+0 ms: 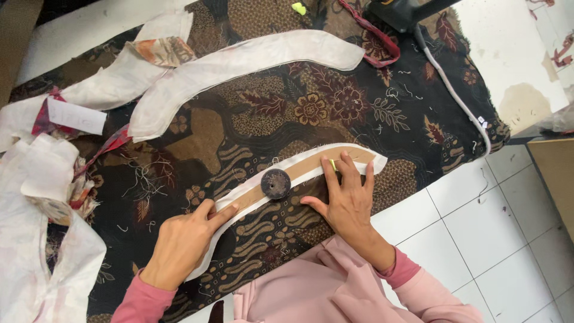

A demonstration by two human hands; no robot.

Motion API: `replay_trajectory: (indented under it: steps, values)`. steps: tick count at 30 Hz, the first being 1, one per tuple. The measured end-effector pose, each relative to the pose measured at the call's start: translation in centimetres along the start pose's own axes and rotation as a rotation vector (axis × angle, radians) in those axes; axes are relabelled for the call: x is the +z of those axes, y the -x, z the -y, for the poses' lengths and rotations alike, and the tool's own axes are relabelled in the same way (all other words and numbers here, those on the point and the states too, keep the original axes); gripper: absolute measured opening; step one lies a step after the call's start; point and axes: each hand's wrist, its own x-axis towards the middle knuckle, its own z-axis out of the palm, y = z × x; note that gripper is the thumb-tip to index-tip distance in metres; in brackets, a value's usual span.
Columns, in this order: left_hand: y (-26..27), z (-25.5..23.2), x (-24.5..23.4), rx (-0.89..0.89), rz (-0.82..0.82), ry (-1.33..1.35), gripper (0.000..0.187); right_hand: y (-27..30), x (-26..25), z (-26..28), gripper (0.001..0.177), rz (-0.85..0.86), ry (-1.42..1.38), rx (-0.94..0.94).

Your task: The person aligns a curved cardboard template on a patterned fabric and uses a small green marking tool to trace the template's edge. The person repeatedly repositions the template and continues marking along the fabric's edge.

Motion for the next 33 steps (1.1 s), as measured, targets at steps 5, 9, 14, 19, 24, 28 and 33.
replay_trajectory:
  steps: [5, 9, 14, 19, 24, 28, 33]
  values:
    - [-0.1, 0.0, -0.2, -0.015, 0.04, -0.014, 0.073, 0.2, 0.2, -0.2, 0.092, -0.001, -0.029, 0.014]
    - [-0.1, 0.0, -0.2, -0.017, 0.043, -0.025, 0.073, 0.2, 0.1, -0.1, 0.094, 0.034, 0.003, 0.036]
    - [-0.1, 0.0, -0.1, -0.029, 0.033, -0.01, 0.07, 0.3, -0.2, -0.1, 0.094, 0.03, 0.0, 0.082]
    - [-0.2, -0.2, -0.2, -0.029, 0.025, -0.006, 0.071, 0.3, -0.6, -0.6, 0.092, 0.032, 0.02, 0.093]
    - [-0.2, -0.5, -0.4, -0.031, 0.041, -0.051, 0.072, 0.1, -0.7, -0.7, 0.092, 0.054, 0.055, 0.08]
    - [-0.1, -0.7, -0.5, -0.024, 0.045, -0.053, 0.072, -0.1, -0.9, -0.8, 0.093, 0.076, 0.052, 0.077]
    - [-0.4, -0.9, -0.3, -0.004, 0.034, -0.113, 0.066, -0.1, -0.9, -0.9, 0.096, 0.1, 0.062, 0.048]
